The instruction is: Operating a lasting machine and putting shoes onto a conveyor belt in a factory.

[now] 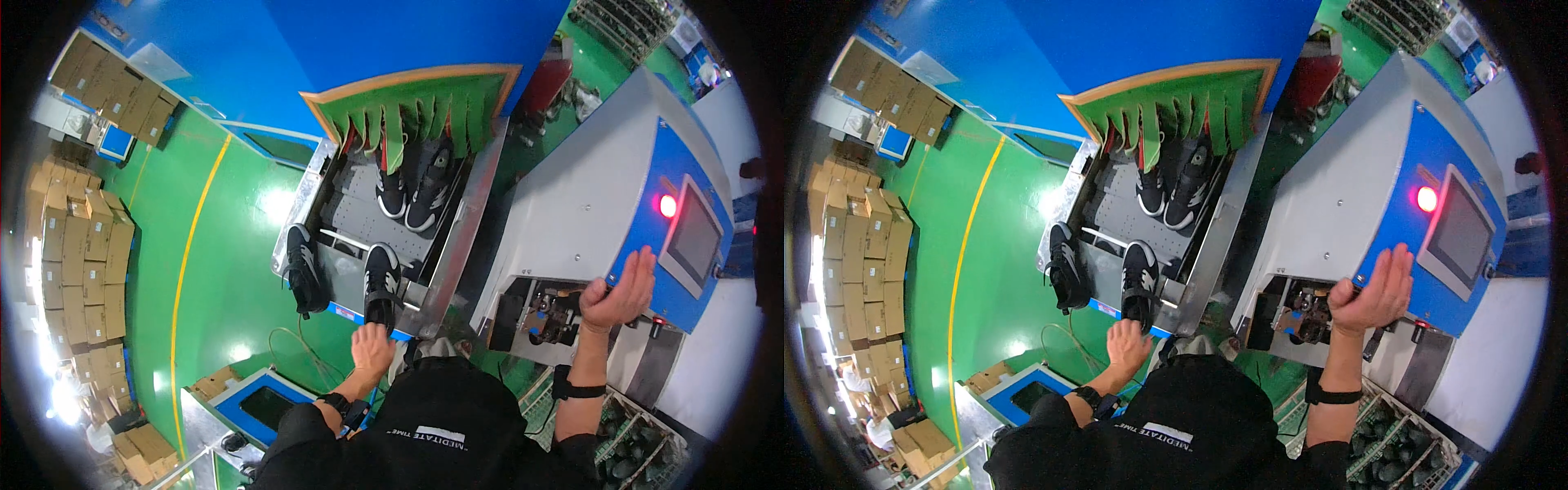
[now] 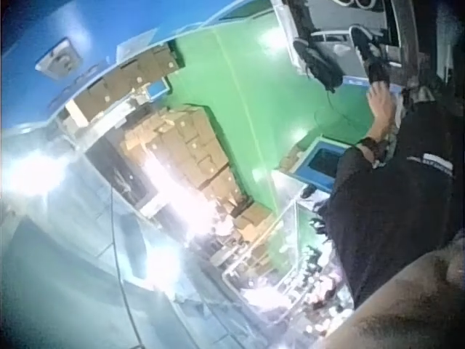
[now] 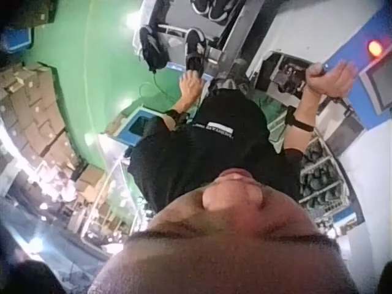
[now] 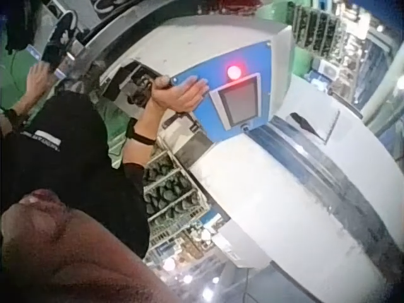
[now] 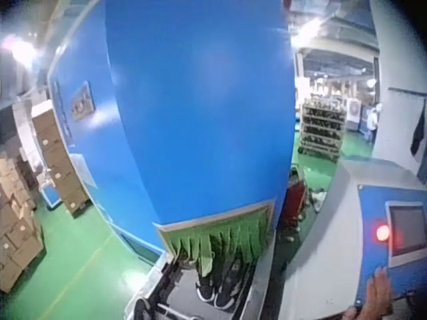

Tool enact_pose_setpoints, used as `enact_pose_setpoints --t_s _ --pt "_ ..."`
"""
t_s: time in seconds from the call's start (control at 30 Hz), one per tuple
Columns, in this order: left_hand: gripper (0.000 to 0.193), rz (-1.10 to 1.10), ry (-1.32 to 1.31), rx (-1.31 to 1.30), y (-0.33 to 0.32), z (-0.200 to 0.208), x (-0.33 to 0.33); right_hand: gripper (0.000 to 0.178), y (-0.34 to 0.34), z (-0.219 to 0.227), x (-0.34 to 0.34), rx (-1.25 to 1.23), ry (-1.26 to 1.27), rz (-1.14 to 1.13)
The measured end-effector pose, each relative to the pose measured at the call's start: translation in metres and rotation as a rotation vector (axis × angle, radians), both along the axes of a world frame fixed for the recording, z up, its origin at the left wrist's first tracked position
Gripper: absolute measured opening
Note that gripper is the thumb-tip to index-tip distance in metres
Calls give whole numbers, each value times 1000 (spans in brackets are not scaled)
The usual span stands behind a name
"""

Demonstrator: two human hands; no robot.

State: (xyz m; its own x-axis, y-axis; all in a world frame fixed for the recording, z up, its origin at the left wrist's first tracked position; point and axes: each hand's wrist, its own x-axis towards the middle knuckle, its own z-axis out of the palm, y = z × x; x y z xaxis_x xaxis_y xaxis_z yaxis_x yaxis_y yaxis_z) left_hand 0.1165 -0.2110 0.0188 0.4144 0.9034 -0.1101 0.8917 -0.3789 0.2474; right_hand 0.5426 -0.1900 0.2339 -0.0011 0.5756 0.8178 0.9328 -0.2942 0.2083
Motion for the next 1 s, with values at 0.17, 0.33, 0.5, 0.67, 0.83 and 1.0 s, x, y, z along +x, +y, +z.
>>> enact_pose_setpoints --t_s 0.17,0.33,0.5,0.67,0.83,1.0 --pt "28 154 92 -67 30 -20 -40 62 11 -1 -1 61 -110 25" --pt "41 397 267 -182 88 -11 -61 62 11 -1 -3 60 -87 -14" --pt "44 194 380 -417 143 56 -60 67 7 -6 2 33 -54 -40" --pt "44 181 -418 -291 234 33 47 64 -1 -9 5 15 -69 -87" --pt "97 310 -684 -356 342 -69 208 63 -9 -12 7 -66 -36 -88" --pt "69 529 -419 -74 338 -100 269 63 -15 -17 13 -69 -31 -76"
